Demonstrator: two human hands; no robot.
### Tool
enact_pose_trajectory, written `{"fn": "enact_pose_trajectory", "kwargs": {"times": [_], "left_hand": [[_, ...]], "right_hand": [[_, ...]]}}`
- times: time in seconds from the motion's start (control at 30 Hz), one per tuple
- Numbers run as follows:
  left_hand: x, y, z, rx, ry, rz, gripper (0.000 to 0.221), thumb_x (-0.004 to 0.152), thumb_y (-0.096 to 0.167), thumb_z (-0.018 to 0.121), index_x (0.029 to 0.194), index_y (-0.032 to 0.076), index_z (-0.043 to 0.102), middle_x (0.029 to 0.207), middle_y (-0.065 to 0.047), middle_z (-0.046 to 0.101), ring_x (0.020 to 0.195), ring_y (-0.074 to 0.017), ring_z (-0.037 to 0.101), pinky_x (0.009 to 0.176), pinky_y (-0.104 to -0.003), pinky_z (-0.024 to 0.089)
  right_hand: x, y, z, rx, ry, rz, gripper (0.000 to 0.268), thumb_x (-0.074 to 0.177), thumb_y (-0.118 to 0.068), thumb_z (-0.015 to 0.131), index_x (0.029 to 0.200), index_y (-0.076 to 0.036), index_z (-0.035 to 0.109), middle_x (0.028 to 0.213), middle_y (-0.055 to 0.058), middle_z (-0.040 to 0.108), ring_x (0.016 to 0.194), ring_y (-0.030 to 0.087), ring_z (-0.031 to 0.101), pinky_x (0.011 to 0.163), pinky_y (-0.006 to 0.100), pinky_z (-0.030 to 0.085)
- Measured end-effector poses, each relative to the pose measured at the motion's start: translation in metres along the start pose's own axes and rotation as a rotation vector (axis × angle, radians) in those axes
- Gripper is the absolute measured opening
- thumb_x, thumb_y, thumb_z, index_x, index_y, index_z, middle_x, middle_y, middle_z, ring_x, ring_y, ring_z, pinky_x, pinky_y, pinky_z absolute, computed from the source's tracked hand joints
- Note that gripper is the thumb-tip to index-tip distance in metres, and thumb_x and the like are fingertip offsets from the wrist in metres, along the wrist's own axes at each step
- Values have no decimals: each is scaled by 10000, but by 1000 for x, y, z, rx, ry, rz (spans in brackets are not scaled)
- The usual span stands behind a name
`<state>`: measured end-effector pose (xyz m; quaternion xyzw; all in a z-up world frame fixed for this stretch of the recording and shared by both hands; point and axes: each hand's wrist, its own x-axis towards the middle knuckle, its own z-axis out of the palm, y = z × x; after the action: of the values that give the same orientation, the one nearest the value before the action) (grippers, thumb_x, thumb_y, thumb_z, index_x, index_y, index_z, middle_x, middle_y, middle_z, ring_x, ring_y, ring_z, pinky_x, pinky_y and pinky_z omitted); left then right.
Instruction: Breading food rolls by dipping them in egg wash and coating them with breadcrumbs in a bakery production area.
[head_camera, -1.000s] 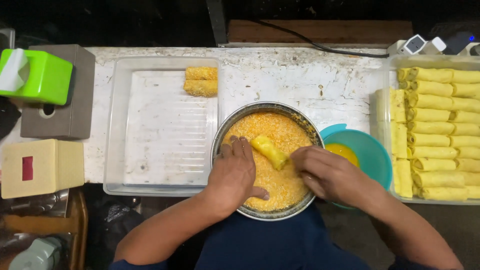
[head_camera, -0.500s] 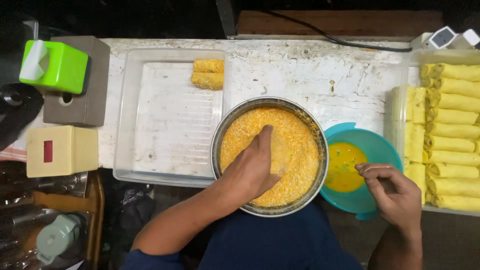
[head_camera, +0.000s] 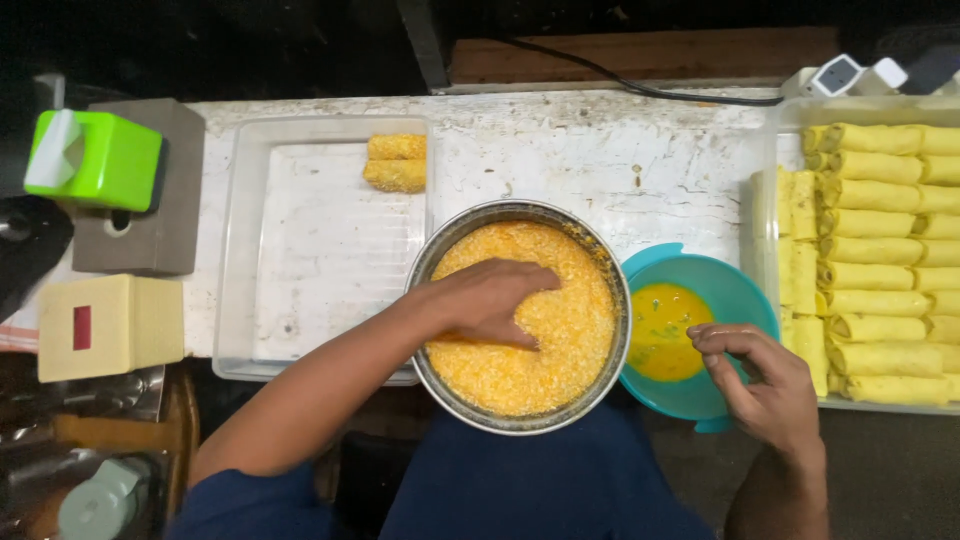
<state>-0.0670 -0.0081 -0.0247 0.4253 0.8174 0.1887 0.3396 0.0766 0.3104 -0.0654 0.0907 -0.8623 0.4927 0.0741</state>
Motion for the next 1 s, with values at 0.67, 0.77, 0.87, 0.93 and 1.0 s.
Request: {"fn": "enact_pose_trajectory", "kwargs": {"times": [0.67,0.77,0.87,0.93,1.0], "left_hand": [[-21,40,-25,-398,57,-317,728,920,549,507,1423,25,460,1374,-264,545,1304,-441,489,1098,-533,392],[-25,16,-7,-163,217,-381,850,932,605,433,1549,77,183,1578,-214,221,1453,-370,202,1167,-442,166],[-23,5,-4,-90,318,-350,647,976,468,465,1476,70,364,1459,-228,418,1321,-387,393,1066,-461,326],[-16,0,6,102,297,-316,608,932,462,602,1350,42,466,1304,-218,539,1145,-416,519,880,-523,465],[-8,-2,15,163,340,-328,572,912,427,642,1293,27,495,1229,-219,572,1090,-401,550,844,-513,483]], "right_hand": [[139,38,-75,-480,-161,556,573,822,0,711,1362,56,529,1274,296,572,1170,421,595,1005,507,490],[158,34,-66,-488,-285,768,540,926,-82,602,1436,-90,427,1342,171,544,1203,341,529,1014,488,441],[161,29,-65,-520,-261,795,607,922,-103,601,1482,-83,369,1349,193,533,1197,380,532,965,534,470],[161,25,-66,-533,-189,789,725,861,-75,644,1521,-107,345,1300,260,554,1178,387,545,897,529,479],[162,4,-61,-547,-221,766,636,889,-37,600,1480,-131,386,1394,238,451,1194,369,541,839,539,518]]}}
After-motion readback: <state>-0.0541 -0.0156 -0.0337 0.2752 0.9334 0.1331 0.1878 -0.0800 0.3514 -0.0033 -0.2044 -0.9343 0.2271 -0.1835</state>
